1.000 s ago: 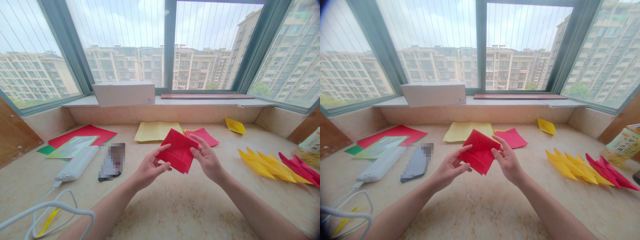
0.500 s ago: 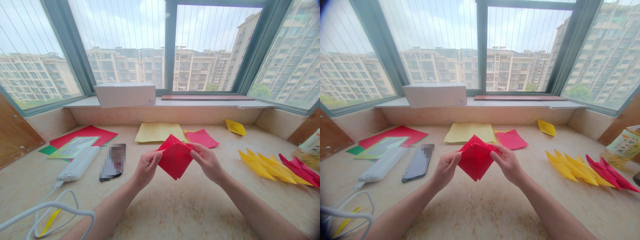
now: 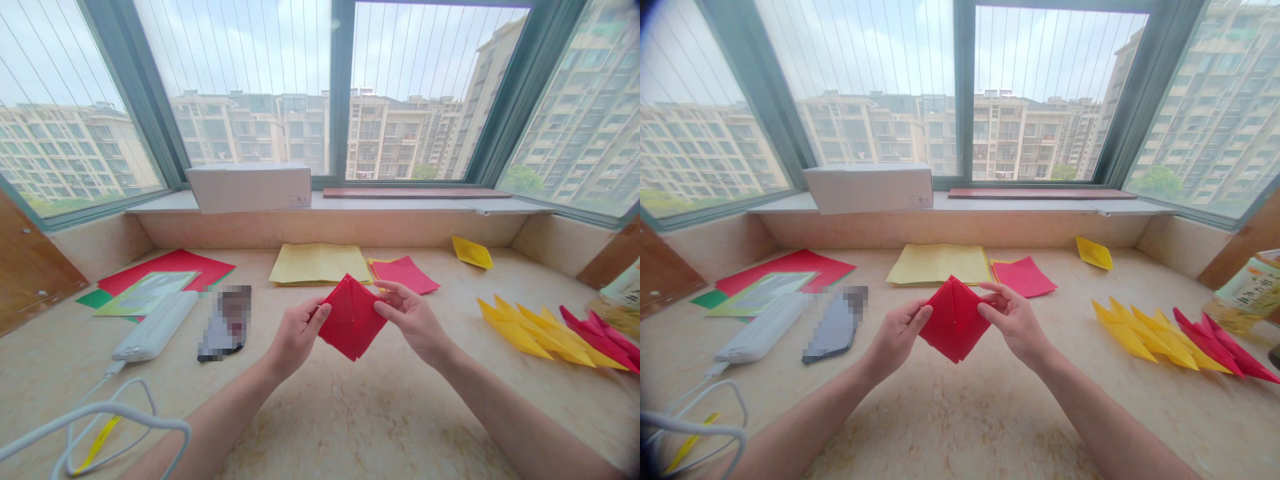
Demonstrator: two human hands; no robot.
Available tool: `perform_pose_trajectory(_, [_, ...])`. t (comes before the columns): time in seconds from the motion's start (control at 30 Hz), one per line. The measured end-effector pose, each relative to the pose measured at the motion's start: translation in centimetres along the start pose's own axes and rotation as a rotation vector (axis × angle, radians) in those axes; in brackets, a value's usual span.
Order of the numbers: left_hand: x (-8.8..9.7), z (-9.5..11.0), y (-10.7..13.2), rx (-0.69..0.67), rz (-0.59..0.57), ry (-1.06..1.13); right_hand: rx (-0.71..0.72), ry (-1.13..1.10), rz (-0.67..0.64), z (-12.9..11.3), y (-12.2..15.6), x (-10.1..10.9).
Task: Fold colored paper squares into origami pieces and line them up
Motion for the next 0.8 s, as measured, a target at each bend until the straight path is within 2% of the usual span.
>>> perform_pose_trajectory(0.23, [-1.5, -1.1, 0.6, 0.159, -0.149, 0.152, 0.054, 0.128, 0.011, 0.2, 0.3, -0.2])
perform_pose_trajectory(0.43, [-1.5, -0.4, 0.1, 0.171, -0.054, 0.331, -0.006, 0.056, -0.020, -0.5, 0.6, -0.9])
perform_pose_trajectory(0.63, [-1.3, 0.0, -0.1, 0.130, 0.066, 0.377, -0.057, 0.191, -0.358, 0.1, 1.5, -3.0])
perform_pose_trajectory(0.8, [-1.6, 0.4, 0.3, 0.178, 0.074, 0.346, -0.014, 0.250, -0.348, 0.7, 2.1, -4.2])
Point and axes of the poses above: each hand's wrist, its own y-axis away from the middle knuckle, its own x-axis out of the back of the hand, z = x × y, the point moved 4 cm from there along -y, towards the middle knuckle, and after that the axes turned 7 degrees about -x, right-handed, at the moved point
